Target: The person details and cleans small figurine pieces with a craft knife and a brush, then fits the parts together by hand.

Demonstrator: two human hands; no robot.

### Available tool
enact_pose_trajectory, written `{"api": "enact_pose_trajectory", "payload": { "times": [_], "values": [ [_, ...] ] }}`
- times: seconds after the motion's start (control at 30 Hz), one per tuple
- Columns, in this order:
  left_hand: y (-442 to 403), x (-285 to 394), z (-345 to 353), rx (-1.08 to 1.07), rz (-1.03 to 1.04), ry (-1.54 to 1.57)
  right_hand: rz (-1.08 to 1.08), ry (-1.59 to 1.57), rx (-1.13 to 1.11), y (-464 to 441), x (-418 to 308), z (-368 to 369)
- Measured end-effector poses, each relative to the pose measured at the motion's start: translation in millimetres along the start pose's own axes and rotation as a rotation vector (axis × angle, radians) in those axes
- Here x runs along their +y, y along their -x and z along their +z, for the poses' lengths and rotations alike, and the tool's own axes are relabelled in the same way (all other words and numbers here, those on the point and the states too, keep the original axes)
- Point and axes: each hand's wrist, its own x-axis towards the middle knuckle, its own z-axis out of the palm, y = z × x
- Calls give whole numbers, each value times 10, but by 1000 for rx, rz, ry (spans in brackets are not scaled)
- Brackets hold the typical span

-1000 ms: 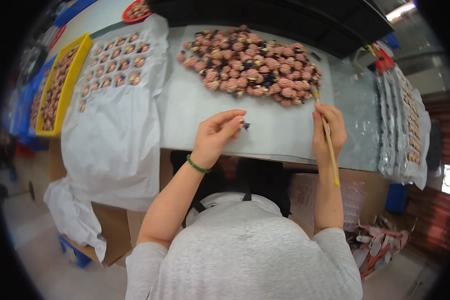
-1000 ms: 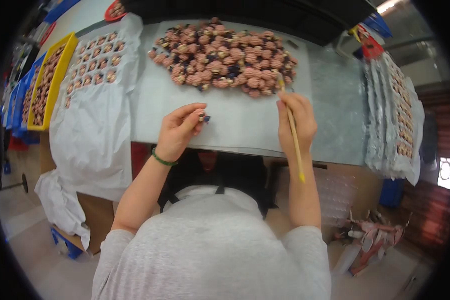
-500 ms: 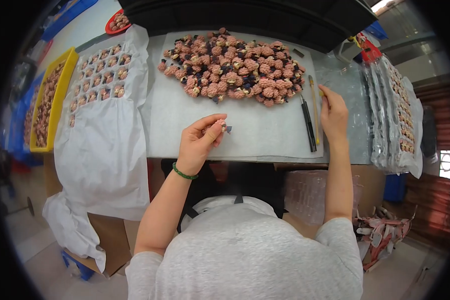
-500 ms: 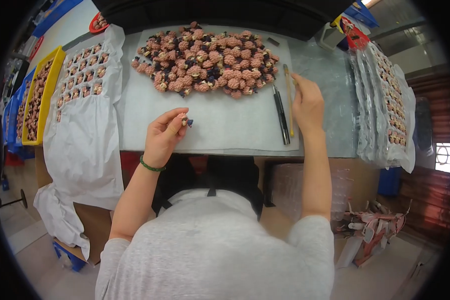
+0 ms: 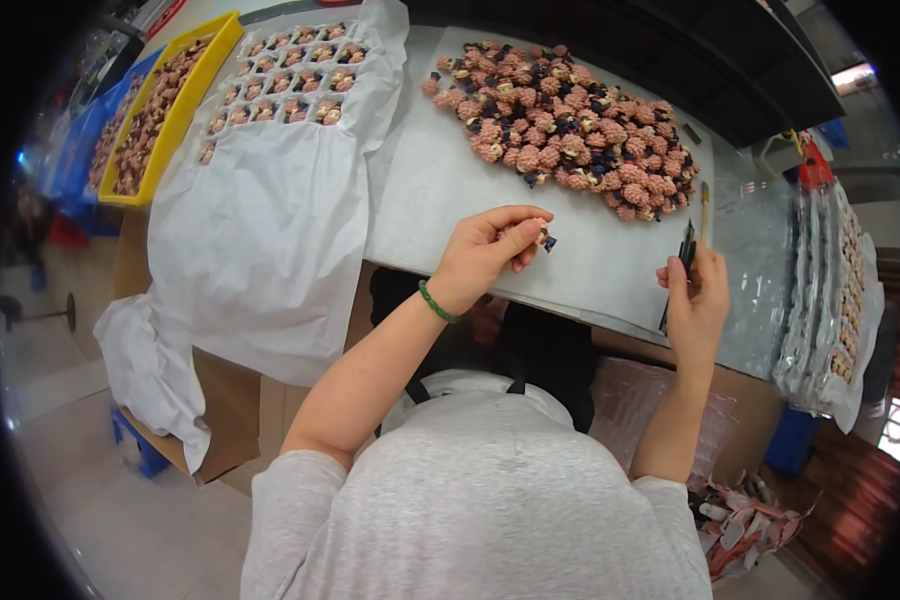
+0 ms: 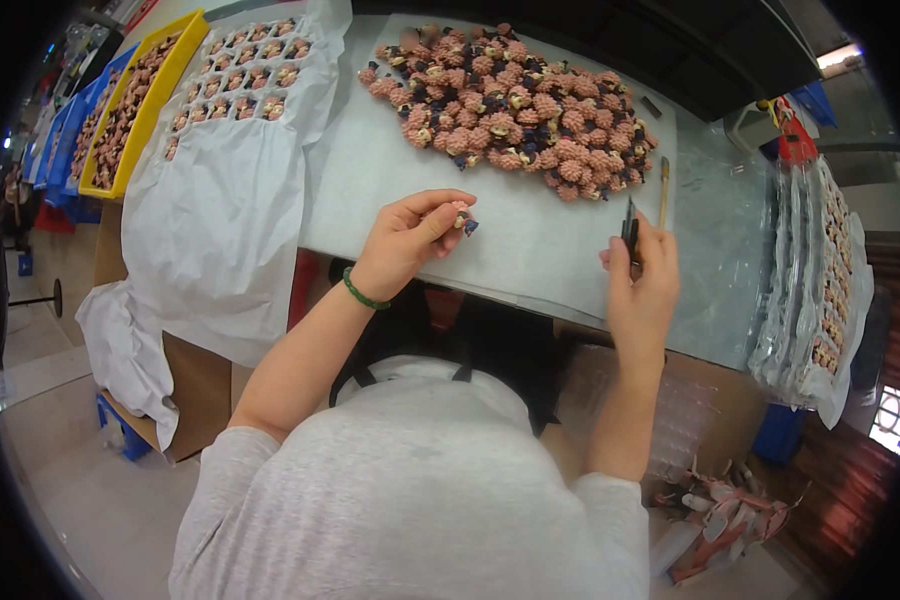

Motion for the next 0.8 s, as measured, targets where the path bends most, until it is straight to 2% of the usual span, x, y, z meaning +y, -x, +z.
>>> {"api": "enact_pose_trajectory", "payload": {
  "times": [0.03, 0.1, 0.17, 0.2, 0.23, 0.3, 0.33, 0.4, 0.6, 0.8],
  "values": [
    [-8, 2, 8, -7, -3, 6, -74, -105, -45, 24, -150, 22],
    [-13, 8, -2, -17, -3, 9, -141, -55, -121, 33, -381, 88],
    [-14, -13, -15, -45, -1, -29, -357, 21, -247, 20, -454, 168],
    [-13, -11, -10, -45, 2, -27, -337, -1, -328, 28, -488, 198],
    [-7, -9, -7, -42, 5, -24, -340, 0, -330, 20, -488, 246],
    [4, -10, -7, -34, 9, -19, -607, 25, -274, -28, -462, 365],
    [4, -10, -9, -42, 12, -35, -611, 25, -277, -52, -479, 391],
    [1, -14, -12, -49, 17, -50, -748, 92, -263, -92, -505, 426],
    [-5, -9, -9, -72, 17, -95, -886, 199, -256, -183, -508, 421],
    [2, 0, -8, -73, 33, -141, -901, 218, -252, -197, -508, 433]
  ]
}}
